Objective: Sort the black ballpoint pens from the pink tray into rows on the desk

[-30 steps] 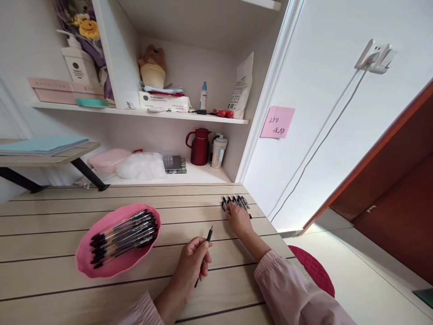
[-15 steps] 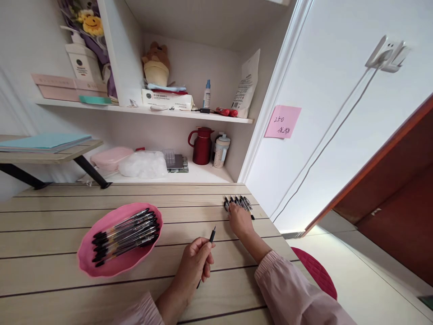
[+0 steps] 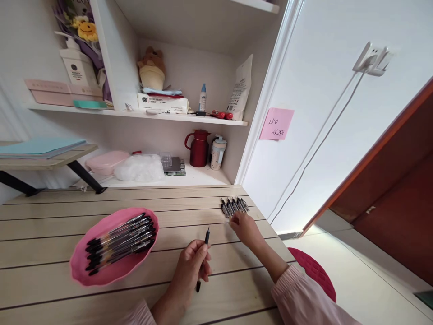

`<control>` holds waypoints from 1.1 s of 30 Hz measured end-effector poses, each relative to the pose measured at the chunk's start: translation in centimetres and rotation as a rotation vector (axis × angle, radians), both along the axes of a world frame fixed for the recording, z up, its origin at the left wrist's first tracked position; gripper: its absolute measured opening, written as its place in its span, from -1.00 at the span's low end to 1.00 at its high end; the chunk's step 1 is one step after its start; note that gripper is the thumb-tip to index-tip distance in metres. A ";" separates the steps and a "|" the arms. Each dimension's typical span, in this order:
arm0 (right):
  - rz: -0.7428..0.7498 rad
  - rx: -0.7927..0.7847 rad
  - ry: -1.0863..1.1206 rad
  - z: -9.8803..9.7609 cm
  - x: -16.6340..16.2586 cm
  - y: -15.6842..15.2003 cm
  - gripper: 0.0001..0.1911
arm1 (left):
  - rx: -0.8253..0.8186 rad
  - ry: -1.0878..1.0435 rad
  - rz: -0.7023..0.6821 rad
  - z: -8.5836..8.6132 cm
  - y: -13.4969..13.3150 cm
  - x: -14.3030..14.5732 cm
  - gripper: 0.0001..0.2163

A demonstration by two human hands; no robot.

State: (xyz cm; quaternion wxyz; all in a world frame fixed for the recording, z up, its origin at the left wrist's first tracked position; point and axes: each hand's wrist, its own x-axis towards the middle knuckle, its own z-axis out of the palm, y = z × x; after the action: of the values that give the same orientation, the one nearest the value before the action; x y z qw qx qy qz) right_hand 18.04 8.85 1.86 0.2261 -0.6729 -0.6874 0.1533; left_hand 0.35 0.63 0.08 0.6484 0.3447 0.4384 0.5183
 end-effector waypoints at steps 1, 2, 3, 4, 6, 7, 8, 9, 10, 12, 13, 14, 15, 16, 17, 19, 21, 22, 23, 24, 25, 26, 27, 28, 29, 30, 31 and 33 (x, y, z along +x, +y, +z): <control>0.040 -0.034 0.054 -0.2 -0.4 -1.1 -0.90 | -0.006 -0.055 0.022 0.1 0.0 0.0 -0.75; 0.094 -0.097 0.138 -0.5 -1.1 -2.3 -0.85 | -0.013 -0.113 0.042 0.3 0.0 0.0 -0.75; 0.189 -0.250 0.381 -0.8 -1.8 -3.6 -0.80 | -0.018 -0.168 0.053 0.4 0.1 0.1 -0.75; 0.289 -0.378 0.593 -1.1 -2.6 -4.7 -0.76 | -0.021 -0.213 0.057 0.6 0.2 0.1 -0.76; 0.370 -0.400 0.801 -1.6 -4.0 -6.6 -0.74 | -0.017 -0.254 0.065 0.9 0.6 0.2 -0.75; 0.361 -0.364 0.836 -1.6 -4.4 -7.1 -0.74 | -0.010 -0.245 0.075 1.0 0.9 0.3 -0.73; 0.338 -0.309 0.836 -1.6 -4.6 -7.4 -0.75 | 0.001 -0.210 0.095 1.2 1.3 0.3 -0.71; 0.308 -0.249 0.816 -1.4 -4.6 -7.4 -0.76 | 0.010 -0.130 0.116 1.3 1.8 0.4 -0.69; 0.281 -0.190 0.784 -1.2 -4.3 -7.2 -0.78 | 0.017 -0.017 0.129 1.4 2.4 0.6 -0.67; 0.226 -0.084 0.702 -0.8 -3.3 -6.4 -0.79 | 0.020 0.245 0.122 1.6 4.0 1.0 -0.66; 0.195 -0.045 0.659 -0.6 -2.8 -6.0 -0.78 | 0.020 0.352 0.107 1.7 4.9 1.2 -0.67; 0.167 -0.013 0.619 -0.5 -2.2 -5.6 -0.77 | 0.022 0.429 0.093 1.8 5.9 1.6 -0.70; 0.141 0.011 0.585 -0.5 -1.8 -5.3 -0.77 | 0.025 0.485 0.081 1.9 6.9 2.0 -0.73; 0.120 0.031 0.559 -0.6 -1.6 -5.1 -0.76 | 0.028 0.534 0.072 1.9 8.0 2.5 -0.76; 0.109 0.050 0.541 -0.7 -1.5 -5.0 -0.75 | 0.030 0.591 0.063 2.0 9.0 3.0 -0.79; 0.118 0.081 0.524 -1.0 -1.8 -5.2 -0.76 | 0.027 0.711 0.041 2.1 11.0 4.1 -0.81; 0.157 0.085 0.511 -1.3 -2.3 -5.6 -0.79 | 0.023 0.824 0.010 2.3 12.7 5.1 -0.79; 0.177 0.084 0.498 -1.3 -2.5 -5.8 -0.81 | 0.023 0.876 -0.006 2.3 13.5 5.6 -0.78; 0.193 0.085 0.480 -1.3 -2.7 -6.0 -0.83 | 0.024 0.924 -0.020 2.4 14.1 6.0 -0.76; 0.202 0.090 0.458 -1.2 -2.7 -6.1 -0.84 | 0.025 0.969 -0.032 2.4 14.7 6.3 -0.74; 0.205 0.096 0.434 -1.2 -2.7 -6.2 -0.86 | 0.026 1.012 -0.044 2.4 15.2 6.6 -0.72; 0.205 0.103 0.410 -1.1 -2.6 -6.2 -0.86 | 0.025 1.053 -0.056 2.4 15.6 6.8 -0.71; 0.204 0.105 0.387 -1.0 -2.6 -6.3 -0.87 | 0.024 1.093 -0.070 2.5 16.1 6.9 -0.71; 0.204 0.103 0.365 -0.9 -2.5 -6.3 -0.87 | 0.023 1.130 -0.085 2.5 16.4 7.0 -0.71; 0.204 0.098 0.342 -0.8 -2.4 -6.3 -0.88 | 0.021 1.166 -0.099 2.4 16.8 7.1 -0.71; 0.205 0.093 0.316 -0.7 -2.3 -6.4 -0.88 | 0.019 1.200 -0.113 2.4 17.2 7.1 -0.71; 0.213 0.087 0.290 -0.7 -2.3 -6.4 -0.88 | 0.016 1.231 -0.124 2.4 17.5 7.1 -0.72; 0.245 0.076 0.234 -0.7 -2.4 -6.6 -0.88 | 0.014 1.285 -0.139 2.4 18.1 7.2 -0.73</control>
State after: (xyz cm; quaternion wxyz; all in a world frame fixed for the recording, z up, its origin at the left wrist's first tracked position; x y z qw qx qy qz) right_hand 15.60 2.25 1.18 0.3095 -0.5528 -0.7384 0.2311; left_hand 7.59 18.69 2.44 0.2864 0.6180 0.7126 0.1681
